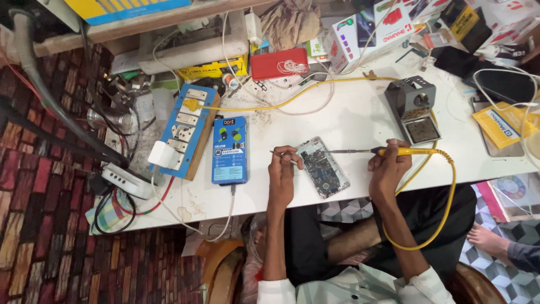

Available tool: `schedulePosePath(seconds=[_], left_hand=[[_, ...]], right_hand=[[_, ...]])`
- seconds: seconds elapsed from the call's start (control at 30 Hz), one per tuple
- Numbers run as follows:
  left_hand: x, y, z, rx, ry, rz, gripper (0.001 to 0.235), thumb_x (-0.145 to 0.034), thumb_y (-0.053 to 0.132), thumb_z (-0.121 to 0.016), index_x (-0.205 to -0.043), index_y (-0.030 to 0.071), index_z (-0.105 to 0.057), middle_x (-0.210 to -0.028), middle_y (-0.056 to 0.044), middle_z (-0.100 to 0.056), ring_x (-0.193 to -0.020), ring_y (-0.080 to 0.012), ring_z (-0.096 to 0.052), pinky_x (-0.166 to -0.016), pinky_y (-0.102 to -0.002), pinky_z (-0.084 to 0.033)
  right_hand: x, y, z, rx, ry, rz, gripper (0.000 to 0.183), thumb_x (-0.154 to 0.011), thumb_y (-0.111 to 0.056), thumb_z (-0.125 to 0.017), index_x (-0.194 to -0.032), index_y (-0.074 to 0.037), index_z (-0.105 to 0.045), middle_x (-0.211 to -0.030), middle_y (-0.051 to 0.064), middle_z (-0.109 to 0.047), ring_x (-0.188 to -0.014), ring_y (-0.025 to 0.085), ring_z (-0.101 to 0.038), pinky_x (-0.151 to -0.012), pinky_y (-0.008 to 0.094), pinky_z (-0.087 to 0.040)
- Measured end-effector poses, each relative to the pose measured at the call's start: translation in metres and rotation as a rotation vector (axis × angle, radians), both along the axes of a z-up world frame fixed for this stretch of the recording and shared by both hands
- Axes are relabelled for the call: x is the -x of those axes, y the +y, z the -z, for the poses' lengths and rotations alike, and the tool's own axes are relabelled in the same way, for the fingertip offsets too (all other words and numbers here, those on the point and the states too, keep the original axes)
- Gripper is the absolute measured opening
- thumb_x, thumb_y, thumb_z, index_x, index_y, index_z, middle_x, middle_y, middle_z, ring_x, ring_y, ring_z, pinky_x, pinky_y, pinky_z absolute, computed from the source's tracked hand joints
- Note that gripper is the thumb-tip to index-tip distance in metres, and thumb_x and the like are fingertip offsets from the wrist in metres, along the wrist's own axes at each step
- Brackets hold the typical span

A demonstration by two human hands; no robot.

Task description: The person uses a soldering iron and tweezers to work on a small circuit board placed on a cluttered workbench. They repeatedly apply heat to specific points on the board while holding it steady with the other hand.

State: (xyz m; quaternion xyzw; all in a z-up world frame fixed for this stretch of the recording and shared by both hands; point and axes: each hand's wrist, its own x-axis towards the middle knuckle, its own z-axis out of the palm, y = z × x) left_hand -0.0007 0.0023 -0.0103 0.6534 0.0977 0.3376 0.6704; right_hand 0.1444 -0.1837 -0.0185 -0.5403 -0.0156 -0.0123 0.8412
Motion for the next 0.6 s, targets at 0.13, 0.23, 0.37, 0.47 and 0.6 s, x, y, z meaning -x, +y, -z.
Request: schedulePosePath(seconds=[0.13,0.23,0.37,0.47,0.6], left_hand=[[-0.002,0.007,0.007,0.171,-0.014,0.040,0.038,-0.111,0.039,-0.040,-0.116,0.006,-0.057,-0.077,-0.004,-0.061,-0.056,-0.0056,-0.036,-0.049,-0.022,-0.030],[-0.001,0.010,0.010,0.322,-0.081,-0.017,0.033,-0.112,0.034,-0.040,-0.115,0.006,-0.056,-0.076,-0.003,-0.059,-0.052,-0.0068,-0.039,-0.044,-0.022,-0.030],[0.008,0.015,0.007,0.436,-0.149,-0.011,0.032,-0.114,0.033,-0.037,-0.121,0.007,-0.054,-0.077,-0.004,-0.057,-0.055,-0.0061,-0.041,-0.049,-0.021,-0.033],[0.005,0.012,0.004,0.361,-0.106,0.005,0.031,-0.113,0.033,-0.038,-0.122,0.007,-0.052,-0.081,-0.007,-0.061,-0.059,-0.0074,-0.045,-0.053,-0.022,-0.037],[-0.004,0.008,0.001,0.293,-0.043,-0.045,0.033,-0.112,0.035,-0.040,-0.122,0.006,-0.052,-0.085,-0.008,-0.065,-0.061,-0.0085,-0.048,-0.057,-0.023,-0.041]], right_hand=[[-0.007,-0.005,0.006,-0.109,0.032,-0.047,0.024,-0.109,-0.029,-0.058,-0.109,-0.007,-0.048,-0.072,0.000,-0.042,-0.053,0.009,-0.039,-0.048,0.026,-0.038],[-0.008,-0.005,0.009,-0.140,0.028,-0.068,0.027,-0.109,-0.031,-0.059,-0.104,-0.008,-0.045,-0.072,0.000,-0.043,-0.053,0.008,-0.038,-0.048,0.026,-0.037],[-0.009,-0.010,0.009,-0.209,0.055,-0.106,0.028,-0.108,-0.032,-0.059,-0.099,-0.011,-0.043,-0.067,-0.002,-0.036,-0.051,0.008,-0.035,-0.046,0.025,-0.035],[-0.009,-0.018,0.006,-0.237,0.102,-0.138,0.032,-0.108,-0.033,-0.059,-0.091,-0.012,-0.042,-0.063,-0.003,-0.033,-0.049,0.009,-0.033,-0.044,0.025,-0.032],[-0.009,-0.025,0.002,-0.266,0.156,-0.182,0.038,-0.108,-0.035,-0.058,-0.083,-0.014,-0.039,-0.061,-0.003,-0.033,-0.049,0.009,-0.033,-0.045,0.025,-0.032]])
